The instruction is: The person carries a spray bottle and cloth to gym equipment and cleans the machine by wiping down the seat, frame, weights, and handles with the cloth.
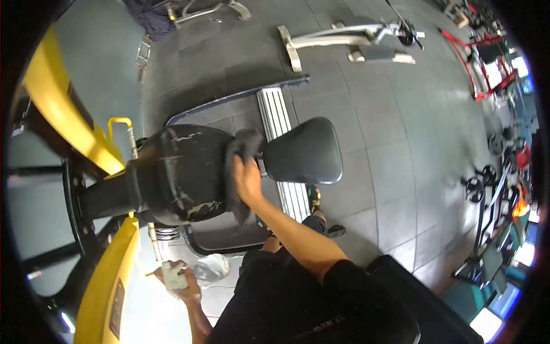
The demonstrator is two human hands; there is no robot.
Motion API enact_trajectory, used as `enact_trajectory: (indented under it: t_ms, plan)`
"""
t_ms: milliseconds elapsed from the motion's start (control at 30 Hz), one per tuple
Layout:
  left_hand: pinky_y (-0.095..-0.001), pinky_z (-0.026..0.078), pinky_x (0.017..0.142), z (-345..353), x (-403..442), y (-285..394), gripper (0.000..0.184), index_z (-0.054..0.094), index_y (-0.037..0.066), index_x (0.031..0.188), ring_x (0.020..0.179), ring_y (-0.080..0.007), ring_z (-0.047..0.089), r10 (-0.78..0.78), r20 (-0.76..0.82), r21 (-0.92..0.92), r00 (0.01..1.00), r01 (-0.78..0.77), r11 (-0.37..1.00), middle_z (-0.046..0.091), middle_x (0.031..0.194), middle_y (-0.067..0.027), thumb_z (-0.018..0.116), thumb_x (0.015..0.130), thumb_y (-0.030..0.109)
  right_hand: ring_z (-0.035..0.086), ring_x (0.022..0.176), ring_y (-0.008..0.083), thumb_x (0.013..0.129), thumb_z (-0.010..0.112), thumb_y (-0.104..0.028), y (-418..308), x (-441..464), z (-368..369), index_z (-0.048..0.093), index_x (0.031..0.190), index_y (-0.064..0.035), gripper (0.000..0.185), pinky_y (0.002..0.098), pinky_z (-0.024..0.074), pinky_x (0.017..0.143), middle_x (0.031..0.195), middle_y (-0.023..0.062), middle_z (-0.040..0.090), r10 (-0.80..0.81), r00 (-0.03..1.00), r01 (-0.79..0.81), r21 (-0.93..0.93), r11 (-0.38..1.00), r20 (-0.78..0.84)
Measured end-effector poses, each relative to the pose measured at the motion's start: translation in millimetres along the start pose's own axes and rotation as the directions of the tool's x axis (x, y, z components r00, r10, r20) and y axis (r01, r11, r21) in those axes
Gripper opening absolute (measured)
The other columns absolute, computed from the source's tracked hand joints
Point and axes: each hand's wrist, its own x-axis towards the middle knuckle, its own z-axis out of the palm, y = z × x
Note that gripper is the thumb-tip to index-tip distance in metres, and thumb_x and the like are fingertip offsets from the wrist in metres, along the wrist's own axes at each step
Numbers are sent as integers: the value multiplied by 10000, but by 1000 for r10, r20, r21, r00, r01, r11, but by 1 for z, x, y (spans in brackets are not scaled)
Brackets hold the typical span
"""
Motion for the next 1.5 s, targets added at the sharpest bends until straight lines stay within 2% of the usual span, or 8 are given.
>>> enact_trajectory:
  t_ms: [133, 333, 400, 533, 833, 933, 1267, 1500]
  plan:
    - [-232, 465, 713, 16, -24, -8, 408, 533, 16, 1195, 803, -89, 537, -196, 224, 87, 955, 181, 980, 576, 978, -35, 702, 832, 91, 547, 1252, 463, 992, 589, -455, -92, 27, 19, 564, 1273, 118, 639, 491, 443, 1043, 1349, 319, 564, -699, 715, 681, -205, 703, -17]
    - [-288, 499, 666, 71, -48, 46, 241, 631, 0, 969, 716, -176, 568, -111, 328, 287, 938, 13, 958, 570, 887, -79, 612, 730, -31, 663, 1090, 431, 986, 486, -624, 77, 66, -12, 671, 1157, 100, 766, 455, 485, 973, 1115, 316, 688, 182, 979, -204, 329, 922, 96]
    - [-308, 517, 726, 93, -40, 61, 243, 628, 2, 983, 783, -205, 606, 106, 424, 250, 899, -229, 941, 584, 956, -104, 622, 742, -25, 663, 1093, 339, 935, 541, -671, 132, 50, -46, 701, 1125, 60, 772, 439, 478, 952, 1112, 246, 709, 400, 886, -297, -376, 878, 234]
    - [-336, 524, 785, 144, -23, 88, 296, 600, 13, 1063, 863, -238, 647, 137, 497, 70, 857, -197, 978, 615, 963, -111, 625, 768, 8, 628, 1084, 292, 928, 676, -389, 129, -4, -135, 613, 1282, 25, 548, 416, 481, 955, 1193, 132, 677, 539, 774, -633, 431, 643, 331]
    - [-322, 511, 928, 204, 52, 190, 589, 539, 22, 1352, 1148, -212, 619, 410, 693, -449, 593, -90, 889, 646, 1164, -110, 630, 771, -12, 601, 1192, 311, 875, 690, -147, -140, -27, -294, 552, 1311, 17, 486, 421, 481, 1024, 1376, 173, 574, -114, 785, -204, 427, 881, 609]
    - [-377, 454, 1046, 206, 73, 230, 597, 550, 32, 1373, 1284, -284, 554, 622, 608, -594, 494, -236, 769, 637, 1286, -155, 659, 787, 20, 546, 1246, 440, 834, 703, -107, -209, -58, -276, 535, 1329, 11, 536, 478, 462, 1048, 1458, 286, 473, -661, 588, 808, -384, 447, 466]
    - [-314, 547, 771, 207, 100, 279, 582, 549, -1, 1384, 790, -137, 650, 701, 601, -654, 385, -268, 708, 723, 1137, -82, 647, 810, -13, 450, 1389, 416, 854, 754, -146, -237, -62, -307, 590, 1305, -48, 490, 518, 382, 1132, 1535, 272, 390, -625, 733, 656, -33, 754, 269]
    - [-370, 498, 976, 219, 113, 290, 458, 637, 14, 1245, 1082, -186, 646, 742, 647, -721, 175, -178, 670, 722, 1148, -83, 689, 790, 8, 365, 1447, 323, 815, 840, -263, -232, -58, -360, 299, 1575, -49, 957, 464, 341, 1153, 1568, 177, 398, -421, 804, 434, 69, 898, 420]
